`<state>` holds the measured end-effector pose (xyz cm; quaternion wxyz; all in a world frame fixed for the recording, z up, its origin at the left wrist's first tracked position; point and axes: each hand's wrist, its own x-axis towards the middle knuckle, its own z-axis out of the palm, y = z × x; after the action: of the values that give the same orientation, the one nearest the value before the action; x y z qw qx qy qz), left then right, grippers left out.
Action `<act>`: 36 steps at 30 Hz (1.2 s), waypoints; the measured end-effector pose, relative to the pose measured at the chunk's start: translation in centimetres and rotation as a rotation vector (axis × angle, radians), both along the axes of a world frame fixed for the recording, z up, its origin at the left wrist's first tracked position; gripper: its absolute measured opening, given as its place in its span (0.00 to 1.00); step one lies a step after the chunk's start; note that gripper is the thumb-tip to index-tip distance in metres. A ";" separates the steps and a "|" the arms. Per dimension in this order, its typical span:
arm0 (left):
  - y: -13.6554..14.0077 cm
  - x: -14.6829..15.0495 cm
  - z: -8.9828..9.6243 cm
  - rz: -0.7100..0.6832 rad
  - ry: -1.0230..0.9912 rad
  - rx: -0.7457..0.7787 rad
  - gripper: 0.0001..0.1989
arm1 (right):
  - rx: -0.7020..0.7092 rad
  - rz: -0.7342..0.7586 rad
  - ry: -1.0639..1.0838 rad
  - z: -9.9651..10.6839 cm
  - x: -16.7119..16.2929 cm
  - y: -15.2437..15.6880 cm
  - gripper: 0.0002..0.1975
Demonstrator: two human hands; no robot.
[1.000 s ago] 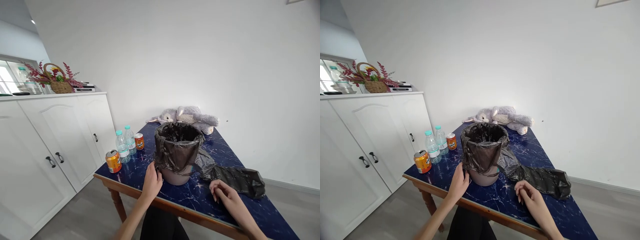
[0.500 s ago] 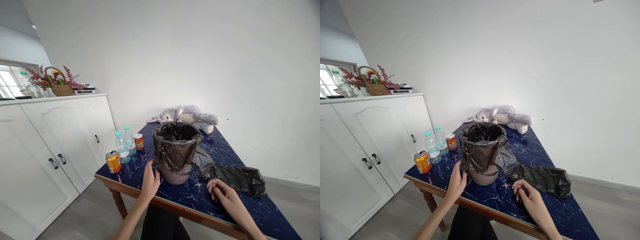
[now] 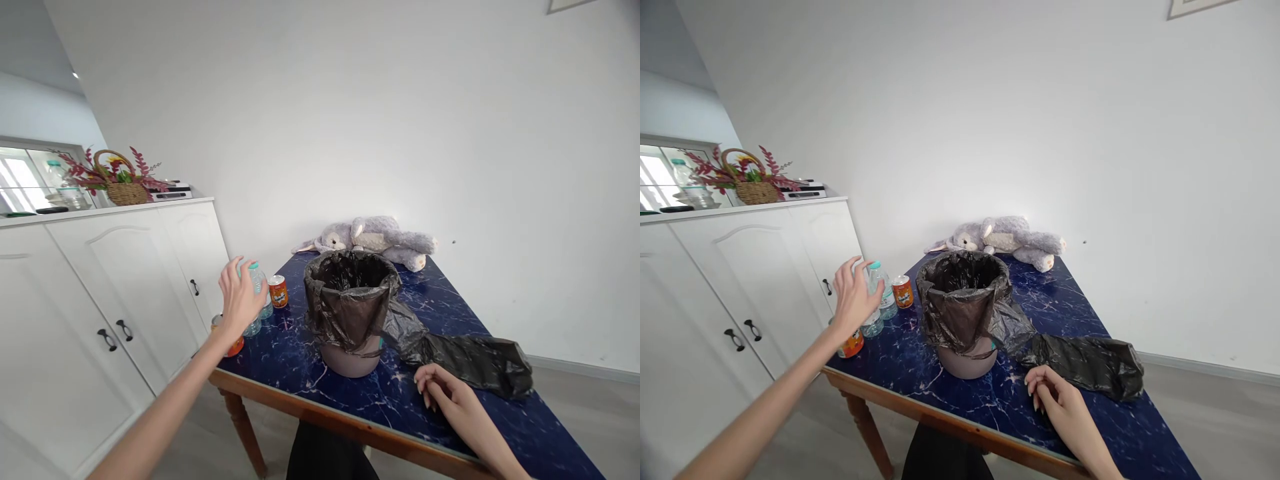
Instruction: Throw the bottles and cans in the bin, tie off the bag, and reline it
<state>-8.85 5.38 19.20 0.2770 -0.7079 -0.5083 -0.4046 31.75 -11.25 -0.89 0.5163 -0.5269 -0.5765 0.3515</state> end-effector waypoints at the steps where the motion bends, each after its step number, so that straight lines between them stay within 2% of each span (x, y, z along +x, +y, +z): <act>1: 1.3 -0.4 0.8 0.038 0.060 -0.043 0.23 | 0.000 -0.003 0.003 0.0 0.0 0.0 0.15; 5: 5.3 -1.3 2.4 0.226 0.222 -0.289 0.27 | 0.002 -0.014 0.004 0.5 -0.2 -0.1 0.16; 8: 6.3 -1.3 2.8 0.269 0.271 -0.396 0.24 | 0.005 -0.013 -0.005 1.0 -0.4 -0.1 0.18; 14: 5.2 0.0 3.3 0.199 0.343 -0.371 0.19 | 0.005 -0.007 -0.012 1.6 -0.5 -0.2 0.18; 22: 4.0 2.4 4.6 0.145 0.349 -0.358 0.17 | 0.002 -0.014 -0.003 1.6 -0.6 -0.2 0.20; 26: 1.3 3.9 7.6 0.072 0.264 -0.256 0.17 | 0.010 -0.015 0.012 1.2 -0.6 0.0 0.18; 33: -9.0 7.8 16.8 -0.346 0.036 0.234 0.17 | 0.027 -0.013 0.034 0.7 -0.5 0.1 0.14; 36: -12.1 9.4 18.8 -0.469 -0.054 0.336 0.20 | 0.030 -0.016 0.031 0.9 -0.6 0.1 0.14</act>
<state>0.52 -6.75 38.00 0.2756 -0.7393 -0.2640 -0.5548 31.12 -11.16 0.01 0.5358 -0.5181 -0.5693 0.3470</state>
